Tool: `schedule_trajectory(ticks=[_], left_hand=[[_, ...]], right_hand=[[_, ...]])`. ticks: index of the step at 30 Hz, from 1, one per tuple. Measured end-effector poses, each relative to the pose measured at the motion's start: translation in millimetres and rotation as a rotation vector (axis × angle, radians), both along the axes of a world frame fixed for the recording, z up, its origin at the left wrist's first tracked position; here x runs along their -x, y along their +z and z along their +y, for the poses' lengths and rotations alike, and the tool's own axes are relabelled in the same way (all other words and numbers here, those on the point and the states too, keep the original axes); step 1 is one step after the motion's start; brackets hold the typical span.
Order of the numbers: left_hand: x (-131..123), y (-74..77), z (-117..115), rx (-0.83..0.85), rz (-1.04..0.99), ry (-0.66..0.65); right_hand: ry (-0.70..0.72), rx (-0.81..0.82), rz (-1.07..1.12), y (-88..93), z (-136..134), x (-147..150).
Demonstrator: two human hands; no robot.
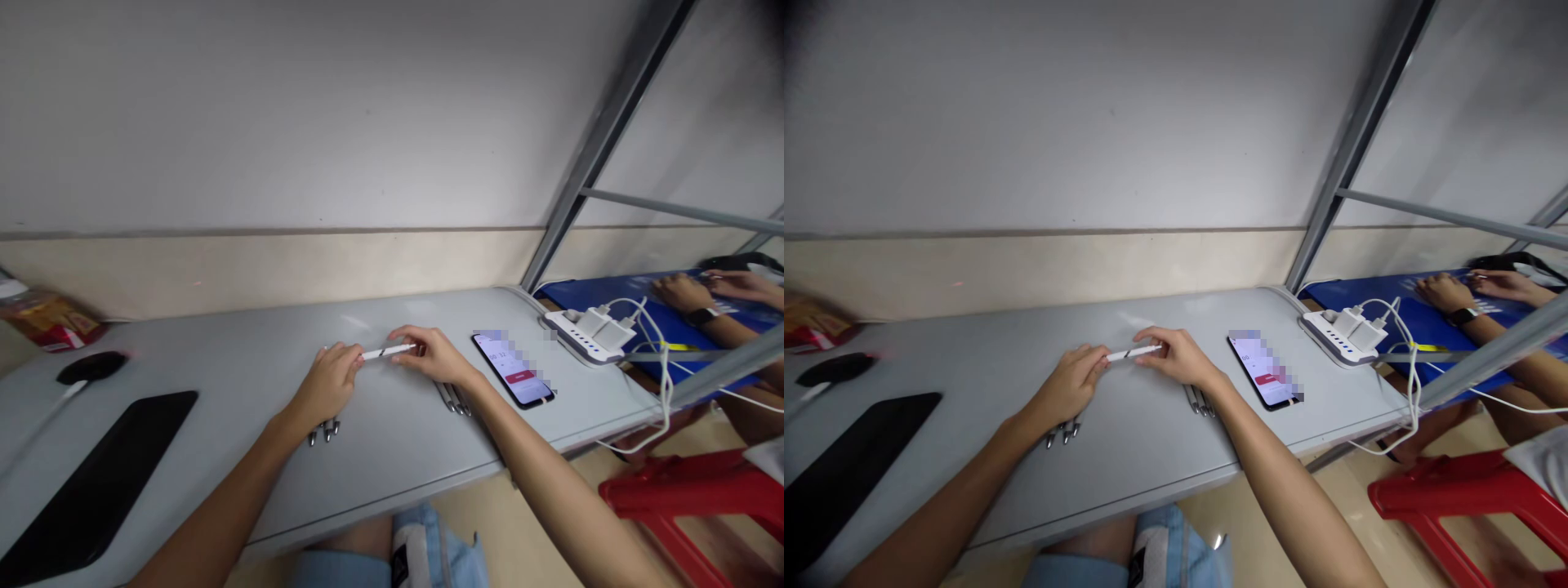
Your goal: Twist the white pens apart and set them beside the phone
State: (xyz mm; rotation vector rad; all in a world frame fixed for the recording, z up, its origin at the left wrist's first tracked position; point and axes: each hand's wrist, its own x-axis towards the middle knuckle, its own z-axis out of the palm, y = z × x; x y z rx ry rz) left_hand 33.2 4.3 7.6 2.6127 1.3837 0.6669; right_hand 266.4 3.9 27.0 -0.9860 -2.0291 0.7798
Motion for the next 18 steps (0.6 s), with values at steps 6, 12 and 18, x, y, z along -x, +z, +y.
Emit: schedule_trajectory(ticks=[6, 12, 18], left_hand=[[3.7, 2.0, 3.3, 0.056, -0.014, 0.018], [6.2, 8.1, 1.3, 0.163, -0.074, -0.016], [7.1, 4.9, 2.0, 0.079, -0.051, 0.011]], right_hand=[[0.020, -0.142, -0.166, 0.3, -5.7, 2.6], [0.002, -0.295, -0.342, 0.0, -8.0, 3.2], [-0.020, -0.383, -0.439, -0.8, -10.0, 4.9]])
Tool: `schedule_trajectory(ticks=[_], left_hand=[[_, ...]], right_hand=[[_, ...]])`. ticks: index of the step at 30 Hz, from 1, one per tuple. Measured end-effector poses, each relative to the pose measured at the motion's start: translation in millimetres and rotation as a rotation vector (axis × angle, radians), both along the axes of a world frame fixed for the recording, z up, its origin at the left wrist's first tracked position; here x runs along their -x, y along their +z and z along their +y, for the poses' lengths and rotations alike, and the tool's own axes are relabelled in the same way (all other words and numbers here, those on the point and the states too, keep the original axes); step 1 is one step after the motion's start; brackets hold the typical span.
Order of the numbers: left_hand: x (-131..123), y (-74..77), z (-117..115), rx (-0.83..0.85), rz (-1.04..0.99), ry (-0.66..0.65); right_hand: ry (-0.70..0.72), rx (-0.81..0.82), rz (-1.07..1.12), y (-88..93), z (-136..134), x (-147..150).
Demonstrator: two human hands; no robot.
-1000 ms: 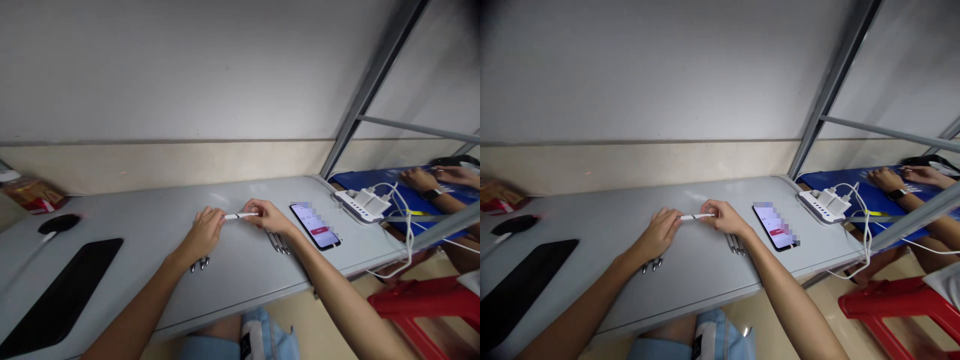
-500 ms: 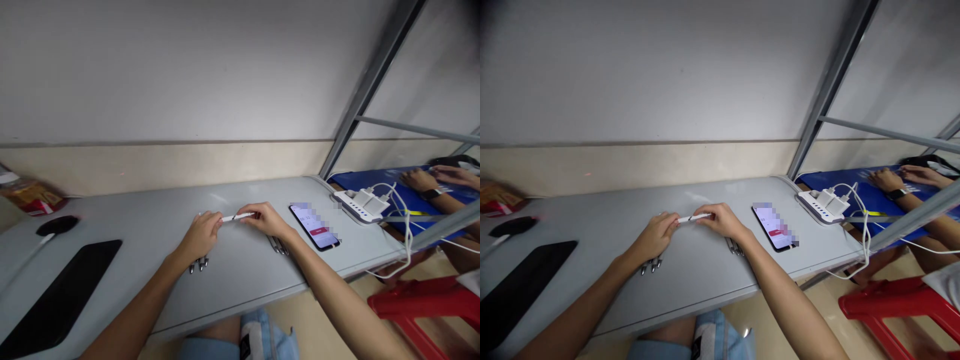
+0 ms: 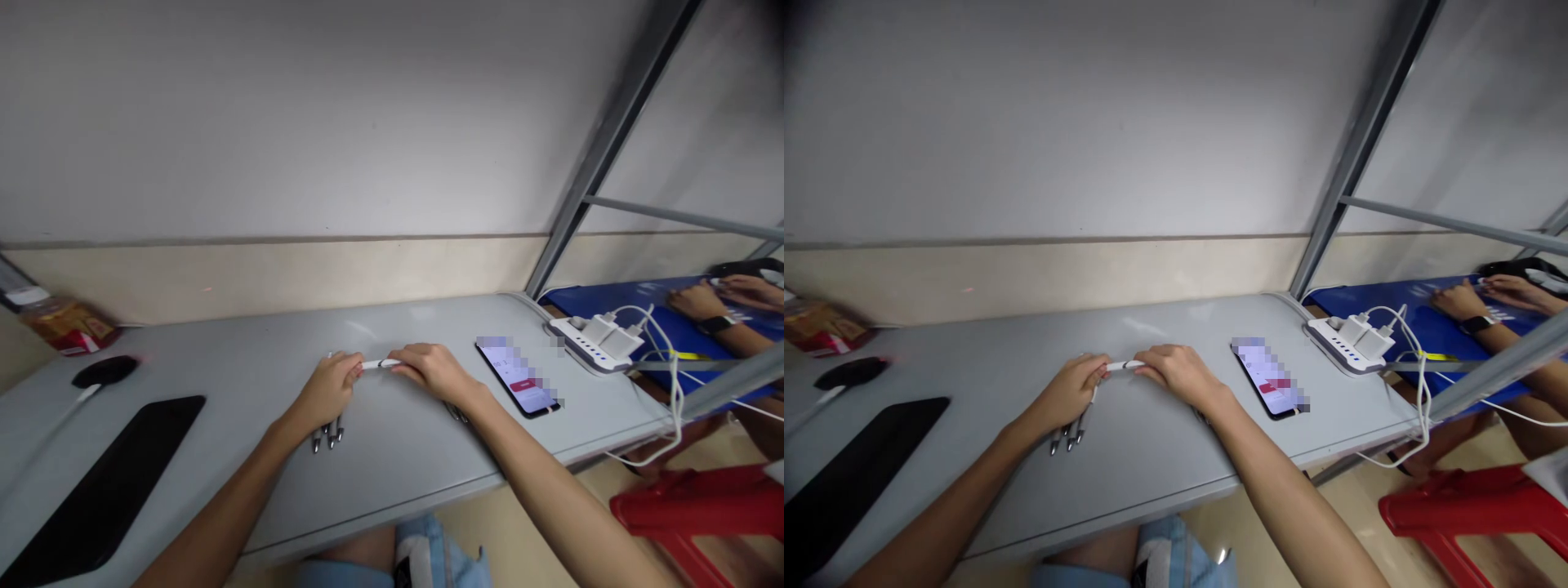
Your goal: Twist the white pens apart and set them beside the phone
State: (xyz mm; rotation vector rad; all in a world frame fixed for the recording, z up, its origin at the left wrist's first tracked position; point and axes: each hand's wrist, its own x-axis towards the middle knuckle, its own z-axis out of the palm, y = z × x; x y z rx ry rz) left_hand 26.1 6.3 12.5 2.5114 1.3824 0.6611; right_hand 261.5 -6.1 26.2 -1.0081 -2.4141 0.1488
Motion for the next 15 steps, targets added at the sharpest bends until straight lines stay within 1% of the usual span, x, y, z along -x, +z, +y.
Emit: schedule_trajectory(ticks=[4, 6, 8, 11, 13, 15], left_hand=[[0.7, 1.6, -0.4, -0.015, 0.006, 0.016], [1.4, 1.7, -0.6, -0.030, 0.015, 0.020], [1.7, 0.9, -0.6, -0.043, 0.022, 0.017], [-0.3, 0.8, -1.3, -0.055, 0.010, -0.016], [-3.3, 3.2, -3.3, -0.061, -0.020, -0.037], [-6.1, 7.0, -6.1, -0.059, -0.065, -0.069]], right_hand=[[-0.104, -0.028, -0.046, -6.5, -0.8, 7.0], [-0.141, -0.002, -0.042, -9.0, -0.5, 9.2], [-0.149, 0.056, 0.020, -9.2, -0.1, 9.7], [-0.105, 0.211, 0.247, -5.2, 0.9, 8.4], [-0.069, 0.355, 0.477, -2.1, 2.5, 7.6], [-0.036, 0.540, 0.751, -0.5, 5.4, 7.1]])
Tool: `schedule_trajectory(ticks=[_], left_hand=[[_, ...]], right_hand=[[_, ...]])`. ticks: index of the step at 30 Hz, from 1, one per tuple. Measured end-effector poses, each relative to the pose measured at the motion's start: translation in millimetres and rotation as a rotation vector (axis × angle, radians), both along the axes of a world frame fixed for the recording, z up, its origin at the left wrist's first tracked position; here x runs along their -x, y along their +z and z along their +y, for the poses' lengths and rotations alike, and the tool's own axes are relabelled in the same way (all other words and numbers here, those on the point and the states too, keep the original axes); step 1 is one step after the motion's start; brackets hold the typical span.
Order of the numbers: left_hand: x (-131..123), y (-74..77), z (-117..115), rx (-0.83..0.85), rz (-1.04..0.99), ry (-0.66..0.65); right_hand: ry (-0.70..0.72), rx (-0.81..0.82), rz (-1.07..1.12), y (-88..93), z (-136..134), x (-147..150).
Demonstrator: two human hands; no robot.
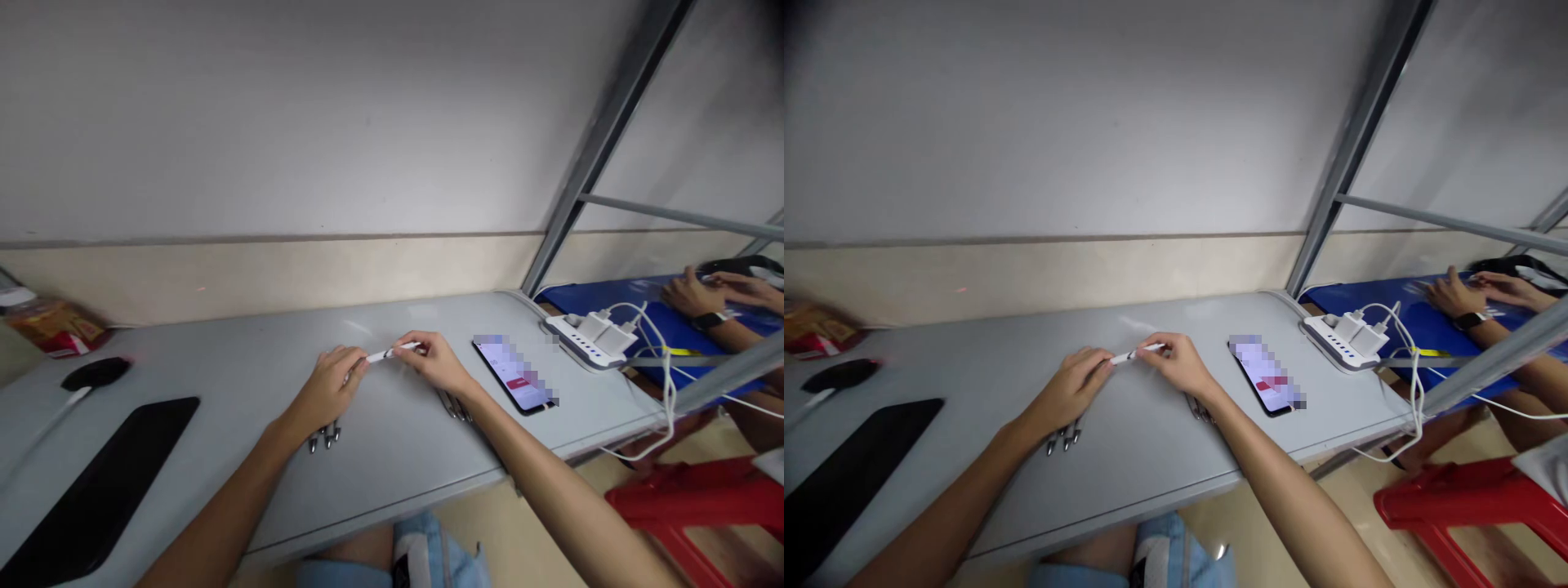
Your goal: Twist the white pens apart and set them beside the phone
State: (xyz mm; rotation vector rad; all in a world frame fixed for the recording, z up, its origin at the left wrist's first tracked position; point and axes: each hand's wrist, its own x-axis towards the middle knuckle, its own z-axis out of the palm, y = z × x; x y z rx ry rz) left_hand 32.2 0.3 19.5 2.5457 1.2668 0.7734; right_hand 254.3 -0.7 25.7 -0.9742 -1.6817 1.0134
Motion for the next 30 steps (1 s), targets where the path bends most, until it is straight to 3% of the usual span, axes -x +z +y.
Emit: schedule_trajectory(ticks=[5, 9, 15, 30], left_hand=[[0.1, 5.5, -3.5, 0.008, -0.059, 0.043], [2.3, 3.7, -1.3, -0.001, -0.034, 0.090], [1.7, -1.3, 1.1, -0.086, 0.058, 0.151], [6.8, -3.9, 3.9, -0.125, 0.203, 0.348]], right_hand=[[0.051, 0.363, 0.651, 0.1, 8.9, -5.3], [0.153, 0.512, 0.926, 1.9, 12.9, -14.9], [0.282, 0.552, 0.996, 1.4, 13.6, -21.6], [0.215, 0.455, 0.899, 3.1, 11.8, -20.4]])
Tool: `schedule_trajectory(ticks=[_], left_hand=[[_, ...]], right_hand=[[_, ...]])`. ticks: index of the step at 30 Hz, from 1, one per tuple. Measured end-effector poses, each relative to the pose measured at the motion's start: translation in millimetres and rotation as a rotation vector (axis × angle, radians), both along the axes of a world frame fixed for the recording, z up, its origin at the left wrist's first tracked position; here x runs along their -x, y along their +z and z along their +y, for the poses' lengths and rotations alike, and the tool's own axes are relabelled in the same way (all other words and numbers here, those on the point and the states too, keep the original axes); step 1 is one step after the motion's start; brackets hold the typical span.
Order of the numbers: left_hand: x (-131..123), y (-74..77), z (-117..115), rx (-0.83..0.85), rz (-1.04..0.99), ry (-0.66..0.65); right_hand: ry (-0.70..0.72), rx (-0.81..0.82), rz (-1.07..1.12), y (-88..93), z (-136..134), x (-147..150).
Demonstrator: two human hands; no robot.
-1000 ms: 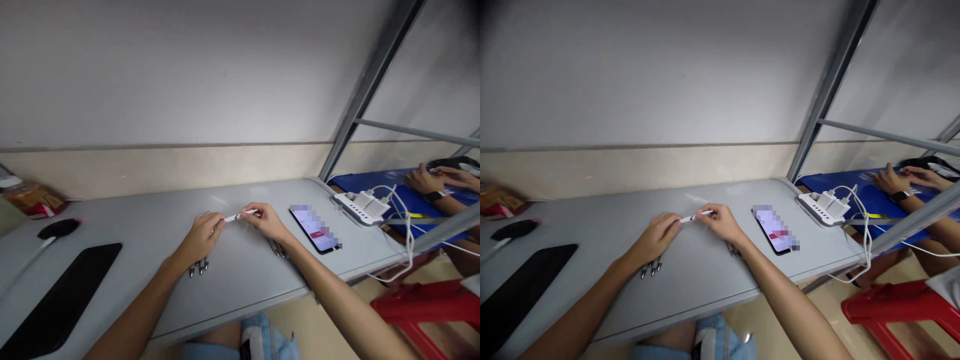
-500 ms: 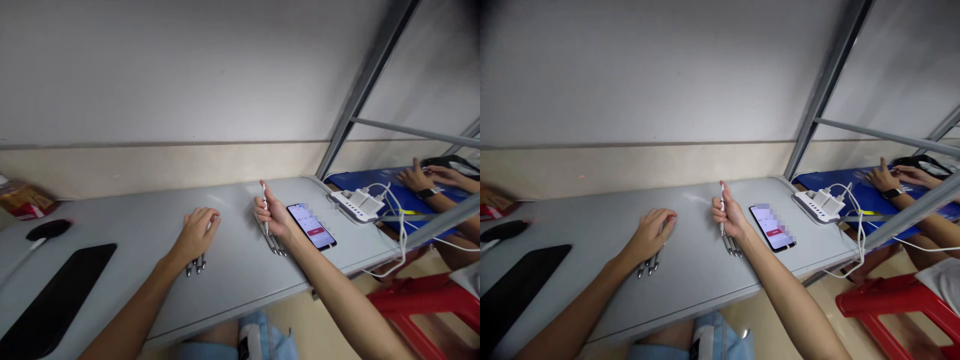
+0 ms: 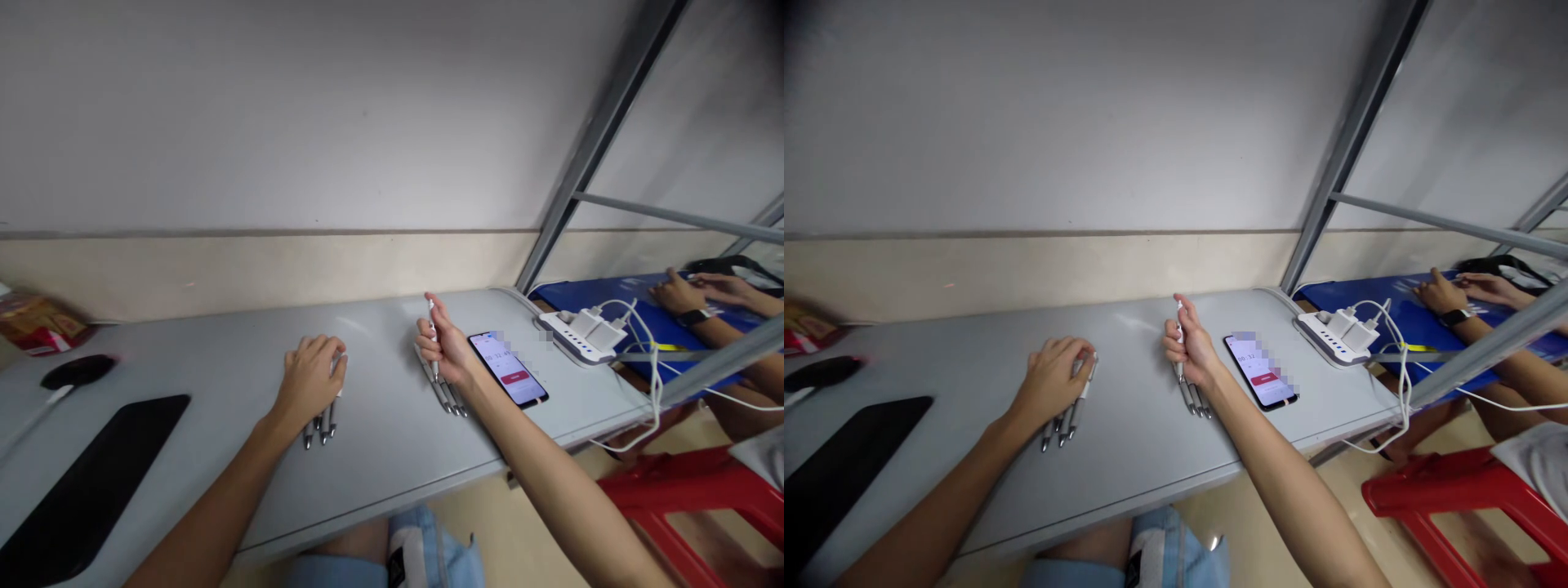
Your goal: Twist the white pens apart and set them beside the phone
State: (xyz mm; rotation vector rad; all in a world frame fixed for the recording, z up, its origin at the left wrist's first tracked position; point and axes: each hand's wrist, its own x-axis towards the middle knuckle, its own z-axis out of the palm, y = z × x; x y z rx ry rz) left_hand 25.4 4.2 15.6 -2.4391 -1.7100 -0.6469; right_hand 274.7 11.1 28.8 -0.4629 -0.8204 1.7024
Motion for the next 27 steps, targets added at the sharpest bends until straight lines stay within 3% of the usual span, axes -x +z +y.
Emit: schedule_trajectory(ticks=[6, 27], left_hand=[[3.1, 0.1, 0.5, 0.048, 0.045, 0.088], [-0.8, -5.4, -2.0, 0.088, 0.044, 0.014]], right_hand=[[-0.001, -0.021, -0.023, 0.6, -1.1, -0.4], [-0.026, -0.013, -0.093, 4.3, -3.6, 2.4]])
